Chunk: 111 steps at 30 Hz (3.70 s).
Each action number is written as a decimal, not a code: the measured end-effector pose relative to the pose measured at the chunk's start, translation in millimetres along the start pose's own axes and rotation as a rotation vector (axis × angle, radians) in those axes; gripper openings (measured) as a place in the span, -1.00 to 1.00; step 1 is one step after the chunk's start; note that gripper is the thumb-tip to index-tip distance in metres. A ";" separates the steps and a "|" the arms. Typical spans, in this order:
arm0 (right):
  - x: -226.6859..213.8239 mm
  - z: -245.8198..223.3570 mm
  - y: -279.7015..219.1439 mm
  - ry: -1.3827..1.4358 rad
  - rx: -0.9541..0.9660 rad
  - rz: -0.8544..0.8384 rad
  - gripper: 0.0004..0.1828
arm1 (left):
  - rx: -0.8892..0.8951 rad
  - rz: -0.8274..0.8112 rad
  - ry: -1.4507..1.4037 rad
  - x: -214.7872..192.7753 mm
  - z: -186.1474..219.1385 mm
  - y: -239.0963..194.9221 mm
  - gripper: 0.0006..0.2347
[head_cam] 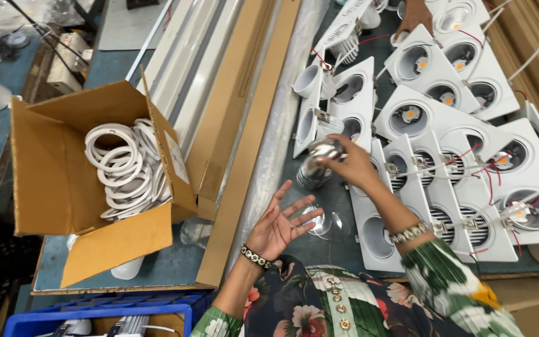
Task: The person repeatedly picks up small clear plastic lens covers and places them into recessed LED light fixtures arranged on a workbench. The person handles the covers one at a time, fitting each into a fixture and then moving to the next.
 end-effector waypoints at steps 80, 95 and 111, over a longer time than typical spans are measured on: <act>15.1 -35.7 -191.3 0.794 0.091 -0.015 -0.30 | 0.311 0.009 2.098 122.0 -21.7 21.0 -0.33; -6.2 -63.7 -191.1 0.738 -0.307 0.085 -0.51 | 0.095 0.176 0.884 59.3 -66.2 20.6 -0.48; 4.0 -37.7 -193.1 1.200 -0.411 0.213 -0.69 | 0.323 0.300 1.427 95.8 -34.8 28.8 -0.65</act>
Point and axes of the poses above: each hand's wrist, its own y-axis towards the middle knuckle, its own x-axis out of the palm, z = x × y, the point moved 4 cm from there along y, towards the middle knuckle, and after that the axes turned 12 degrees about y, right-handed, at the moved point
